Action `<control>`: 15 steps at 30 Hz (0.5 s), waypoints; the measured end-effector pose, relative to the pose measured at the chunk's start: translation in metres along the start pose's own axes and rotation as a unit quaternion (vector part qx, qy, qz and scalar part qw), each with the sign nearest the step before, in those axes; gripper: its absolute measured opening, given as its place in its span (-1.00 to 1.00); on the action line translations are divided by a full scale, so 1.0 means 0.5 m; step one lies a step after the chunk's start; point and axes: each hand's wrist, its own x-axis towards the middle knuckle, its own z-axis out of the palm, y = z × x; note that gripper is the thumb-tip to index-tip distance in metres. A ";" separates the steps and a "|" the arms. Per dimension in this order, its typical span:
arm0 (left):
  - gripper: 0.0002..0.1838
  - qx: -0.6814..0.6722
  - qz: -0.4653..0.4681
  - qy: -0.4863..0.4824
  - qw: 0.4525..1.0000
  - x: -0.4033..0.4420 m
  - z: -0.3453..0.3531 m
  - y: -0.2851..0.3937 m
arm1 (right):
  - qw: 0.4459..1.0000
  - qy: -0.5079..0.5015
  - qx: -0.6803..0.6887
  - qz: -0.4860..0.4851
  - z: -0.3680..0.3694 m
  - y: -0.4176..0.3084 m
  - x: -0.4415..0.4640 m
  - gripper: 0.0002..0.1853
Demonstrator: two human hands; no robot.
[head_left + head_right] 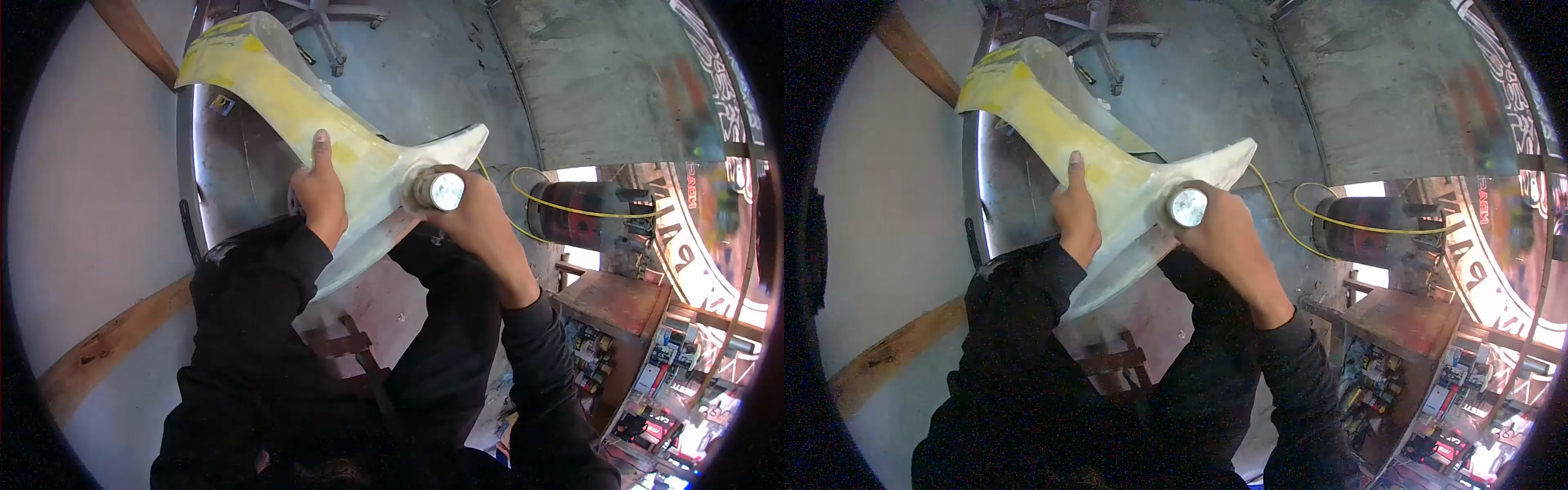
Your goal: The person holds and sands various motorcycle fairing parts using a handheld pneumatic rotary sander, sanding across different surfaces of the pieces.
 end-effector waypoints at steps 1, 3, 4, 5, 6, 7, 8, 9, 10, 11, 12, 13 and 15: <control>-0.23 0.011 -0.009 -0.004 1.000 0.001 -0.002 -0.002 | 1.000 -0.004 0.004 0.000 0.001 0.004 -0.009 -0.51; -0.25 0.033 -0.027 -0.011 0.999 0.003 -0.009 -0.005 | 1.000 0.003 0.002 0.006 -0.003 0.007 -0.017 -0.51; -0.26 0.033 -0.015 -0.018 0.999 -0.003 -0.008 0.000 | 1.000 0.014 -0.003 0.012 -0.009 0.008 -0.020 -0.51; -0.26 0.032 -0.002 -0.024 0.999 -0.009 -0.006 0.008 | 1.000 0.025 -0.009 0.017 -0.014 0.011 -0.019 -0.51; -0.27 0.032 0.011 -0.031 0.999 -0.013 -0.004 0.013 | 0.999 0.040 -0.026 0.025 -0.018 0.022 -0.015 -0.51; -0.28 0.047 0.005 -0.031 0.998 -0.009 -0.007 0.011 | 0.998 0.039 -0.023 0.031 -0.024 0.028 -0.010 -0.49; -0.29 0.062 -0.001 -0.033 0.998 -0.003 -0.011 0.008 | 0.998 0.038 -0.020 0.039 -0.031 0.033 -0.006 -0.47; -0.30 0.077 -0.007 -0.035 0.996 0.001 -0.012 0.004 | 0.998 0.038 -0.018 0.046 -0.036 0.036 -0.005 -0.44; -0.31 0.062 0.000 -0.038 0.997 -0.004 -0.009 0.007 | 0.998 0.031 -0.020 0.049 -0.039 0.030 -0.007 -0.45; -0.31 0.047 0.007 -0.041 0.998 -0.008 -0.006 0.012 | 0.998 0.027 -0.017 0.046 -0.033 0.027 -0.011 -0.44; -0.32 0.032 0.014 -0.044 0.998 -0.012 -0.002 0.014 | 0.999 0.022 -0.013 0.042 -0.024 0.021 -0.018 -0.44; -0.33 0.041 0.012 -0.040 0.998 -0.008 -0.003 0.008 | 0.999 0.017 -0.009 0.037 -0.016 0.017 -0.024 -0.44; -0.34 0.060 0.009 -0.031 0.998 0.008 -0.008 -0.005 | 1.000 0.020 0.002 0.022 -0.005 0.013 -0.031 -0.49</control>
